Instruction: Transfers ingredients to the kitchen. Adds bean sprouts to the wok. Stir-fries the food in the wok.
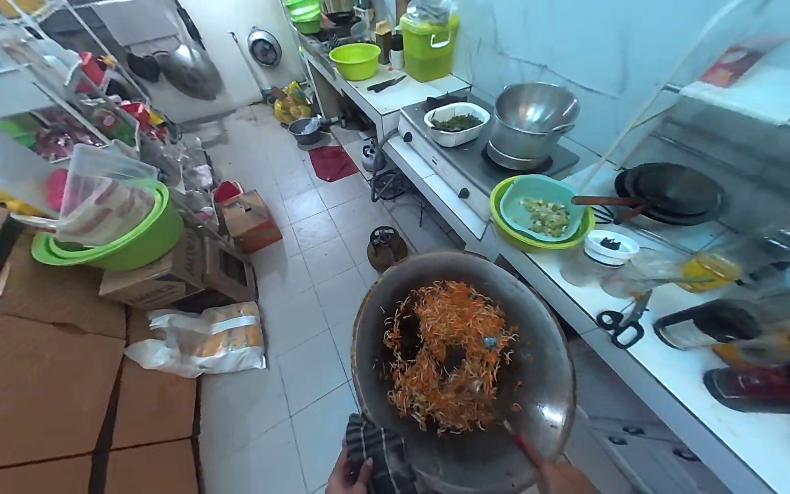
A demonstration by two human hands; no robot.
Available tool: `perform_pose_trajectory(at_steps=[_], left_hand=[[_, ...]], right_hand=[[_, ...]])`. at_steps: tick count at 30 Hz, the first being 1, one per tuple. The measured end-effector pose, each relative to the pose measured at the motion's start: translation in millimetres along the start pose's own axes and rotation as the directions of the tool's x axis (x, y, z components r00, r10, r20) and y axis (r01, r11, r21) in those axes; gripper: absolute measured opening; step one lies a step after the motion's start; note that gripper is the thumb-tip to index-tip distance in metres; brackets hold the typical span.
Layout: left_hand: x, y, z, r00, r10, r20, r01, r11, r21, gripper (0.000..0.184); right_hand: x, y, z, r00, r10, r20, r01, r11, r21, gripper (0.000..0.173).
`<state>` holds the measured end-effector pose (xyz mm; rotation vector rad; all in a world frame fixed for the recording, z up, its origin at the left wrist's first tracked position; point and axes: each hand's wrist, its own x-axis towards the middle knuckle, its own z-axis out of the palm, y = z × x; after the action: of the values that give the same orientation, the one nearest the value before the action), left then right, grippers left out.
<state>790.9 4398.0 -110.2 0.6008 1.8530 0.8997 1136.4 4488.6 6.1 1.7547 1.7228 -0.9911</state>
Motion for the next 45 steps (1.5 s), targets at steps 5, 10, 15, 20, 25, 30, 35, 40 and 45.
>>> perform_pose_trajectory(at_steps=[5, 10, 15, 20, 25, 30, 35, 40, 45], left_hand=[[1, 5, 2, 1.0, -0.013, -0.015, 0.013, 1.0, 0.024, 0.053], [5, 4, 2, 1.0, -0.015, 0.023, 0.014, 0.999, 0.045, 0.048], [4, -1, 2, 1.0, -0.007, 0.001, 0.007, 0.999, 0.047, 0.046], [6, 0, -1, 1.0, -0.001, 0.02, 0.0, 0.999, 0.045, 0.046], [3, -4, -2, 1.0, -0.007, 0.016, 0.007, 1.0, 0.02, 0.048], [3, -5, 0, 1.0, 0.009, 0.012, -0.009, 0.999, 0.048, 0.047], [2, 0, 0, 1.0, -0.007, -0.006, 0.007, 0.999, 0.039, 0.05], [4, -1, 2, 1.0, -0.004, -0.006, 0.004, 1.0, 0.022, 0.052], [1, 0, 5, 1.0, -0.019, -0.023, 0.019, 1.0, 0.015, 0.051]], right_hand=[[79, 2, -23, 0.971, 0.102, -0.218, -0.048, 0.97, 0.24, 0.059], [68, -15, -3, 0.995, -0.085, -0.052, 0.094, 0.976, 0.195, 0.062], [50, -27, -73, 0.996, -0.045, -0.075, 0.06, 0.977, 0.206, 0.057], [106, -56, -30, 0.988, -0.026, -0.155, 0.06, 0.974, 0.218, 0.065], [-11, -54, -45, 0.974, -0.196, 0.111, 0.181, 0.974, 0.136, 0.06], [24, -46, 12, 0.993, -0.119, 0.006, 0.117, 0.983, 0.14, 0.059], [76, -59, 13, 0.982, 0.054, -0.179, -0.01, 0.971, 0.239, 0.064], [42, -47, 10, 1.0, 0.03, -0.01, -0.028, 0.988, 0.154, 0.066], [54, -28, -63, 0.991, 0.029, -0.133, -0.005, 0.983, 0.182, 0.061]])
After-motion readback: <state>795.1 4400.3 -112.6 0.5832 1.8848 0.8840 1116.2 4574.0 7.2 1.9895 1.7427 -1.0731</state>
